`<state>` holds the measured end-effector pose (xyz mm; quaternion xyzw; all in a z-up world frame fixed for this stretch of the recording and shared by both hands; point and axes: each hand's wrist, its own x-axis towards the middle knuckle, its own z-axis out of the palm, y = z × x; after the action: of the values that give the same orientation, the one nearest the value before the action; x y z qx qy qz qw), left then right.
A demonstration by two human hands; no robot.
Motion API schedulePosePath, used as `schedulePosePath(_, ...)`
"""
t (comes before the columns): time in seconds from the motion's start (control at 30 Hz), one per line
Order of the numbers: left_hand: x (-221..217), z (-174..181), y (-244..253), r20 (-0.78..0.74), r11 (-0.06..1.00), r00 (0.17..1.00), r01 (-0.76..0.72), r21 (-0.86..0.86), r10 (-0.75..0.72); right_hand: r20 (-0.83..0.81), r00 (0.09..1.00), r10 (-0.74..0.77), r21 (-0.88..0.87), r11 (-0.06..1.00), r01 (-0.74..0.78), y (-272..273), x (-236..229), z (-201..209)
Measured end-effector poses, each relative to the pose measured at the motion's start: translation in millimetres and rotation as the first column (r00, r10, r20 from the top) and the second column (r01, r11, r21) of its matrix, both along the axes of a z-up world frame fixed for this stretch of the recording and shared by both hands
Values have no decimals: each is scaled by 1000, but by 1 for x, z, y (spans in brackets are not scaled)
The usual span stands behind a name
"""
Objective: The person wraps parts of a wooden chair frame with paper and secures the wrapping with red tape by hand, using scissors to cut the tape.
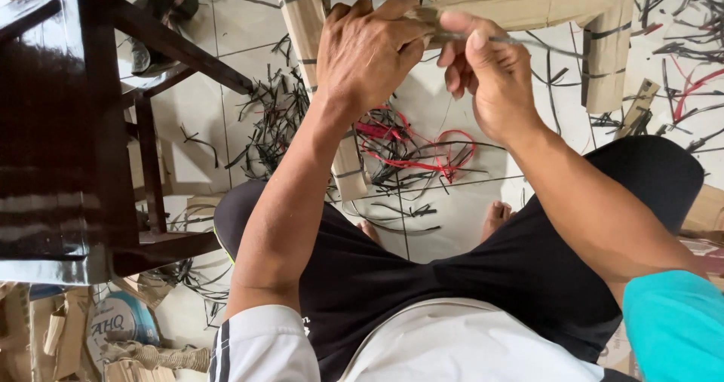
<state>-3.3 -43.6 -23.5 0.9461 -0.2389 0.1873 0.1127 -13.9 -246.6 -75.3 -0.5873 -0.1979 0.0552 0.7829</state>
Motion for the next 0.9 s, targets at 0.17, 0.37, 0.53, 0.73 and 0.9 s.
schedulePosePath(0.17, 4, -6, 1, -2, 1000, 1000, -17, 24, 17, 220, 967, -129, -189, 967, 172, -5, -3, 15)
schedulePosePath(0.37, 4, -3, 2, -72, 999, 997, -18, 28, 20, 87, 992, -89, 32, 996, 86, -39, 15, 3)
schedulePosePath(0.53, 0, 6, -3, -116, 985, 990, -55, 164, 75, -263, 917, -301, 11, 949, 315, -55, 20, 9)
schedulePosePath(0.73, 1, -5, -16, 108, 947, 985, -162, 277, 137, -266, 881, -391, -231, 913, 336, -61, 32, -6)
schedulePosePath(0.9, 31, -32, -55, 266, 943, 951, -227, 245, 159, -333, 877, -347, -210, 934, 289, -63, 43, -6)
